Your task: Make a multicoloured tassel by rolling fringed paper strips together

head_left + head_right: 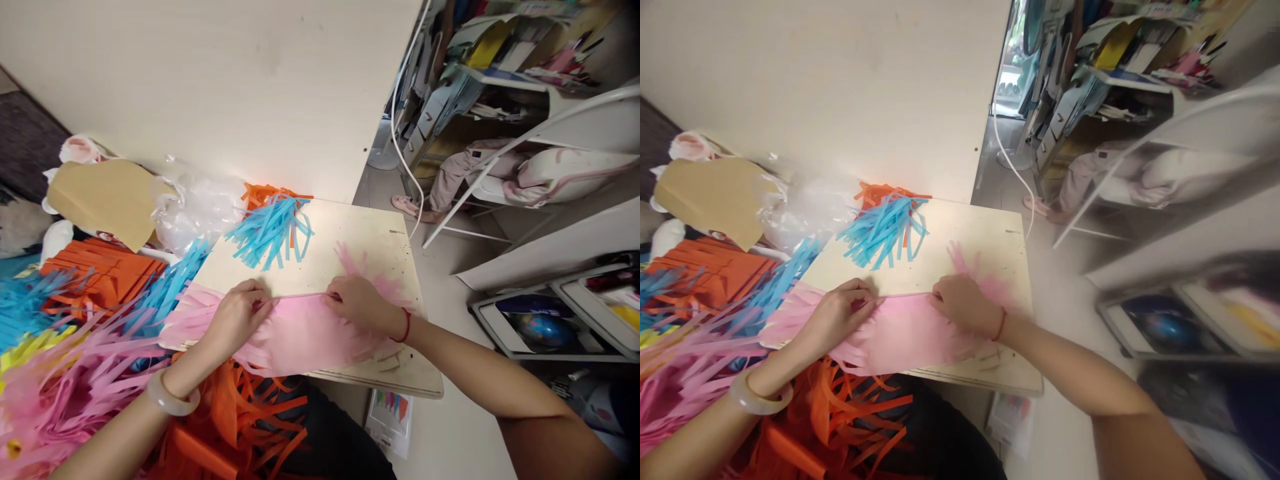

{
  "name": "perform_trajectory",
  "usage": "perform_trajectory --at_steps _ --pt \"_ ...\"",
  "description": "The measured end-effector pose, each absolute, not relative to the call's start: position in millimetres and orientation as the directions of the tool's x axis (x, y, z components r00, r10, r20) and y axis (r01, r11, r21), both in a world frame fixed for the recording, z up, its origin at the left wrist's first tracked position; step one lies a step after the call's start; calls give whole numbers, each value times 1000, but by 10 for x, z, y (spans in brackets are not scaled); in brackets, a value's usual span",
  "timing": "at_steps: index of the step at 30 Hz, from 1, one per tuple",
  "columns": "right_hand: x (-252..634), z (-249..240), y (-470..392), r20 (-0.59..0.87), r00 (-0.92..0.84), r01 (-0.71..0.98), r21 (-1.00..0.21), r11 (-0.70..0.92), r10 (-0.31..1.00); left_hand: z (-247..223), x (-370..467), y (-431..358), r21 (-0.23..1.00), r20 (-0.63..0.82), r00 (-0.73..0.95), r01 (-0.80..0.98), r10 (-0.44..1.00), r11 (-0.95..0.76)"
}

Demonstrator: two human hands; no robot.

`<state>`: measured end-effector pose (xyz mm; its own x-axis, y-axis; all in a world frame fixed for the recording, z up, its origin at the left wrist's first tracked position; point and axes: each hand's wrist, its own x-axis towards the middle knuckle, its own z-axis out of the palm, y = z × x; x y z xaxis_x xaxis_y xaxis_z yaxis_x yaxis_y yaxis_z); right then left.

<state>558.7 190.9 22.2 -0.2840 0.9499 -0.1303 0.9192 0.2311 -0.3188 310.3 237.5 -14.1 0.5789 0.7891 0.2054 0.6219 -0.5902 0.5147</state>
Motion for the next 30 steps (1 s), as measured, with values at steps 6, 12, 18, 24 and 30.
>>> perform_trajectory --at_steps 6,12,18,24,30 --pt "5521 235 1933 -168 -295 948 -170 267 940 -143 3149 2388 311 187 611 706 770 -636" --pt "5486 143 1931 -153 -328 944 -23 328 932 -183 3185 2428 101 164 650 738 742 -668" --pt "5494 -6 1917 -95 -385 919 52 391 918 -69 3266 2328 -69 215 692 715 689 -696" --pt "5506 81 1935 -84 -385 917 74 391 919 -269 3351 1986 -56 241 888 416 392 -908" --pt "5390 10 1659 231 -523 852 172 494 821 -419 3299 1948 112 191 869 442 456 -890"
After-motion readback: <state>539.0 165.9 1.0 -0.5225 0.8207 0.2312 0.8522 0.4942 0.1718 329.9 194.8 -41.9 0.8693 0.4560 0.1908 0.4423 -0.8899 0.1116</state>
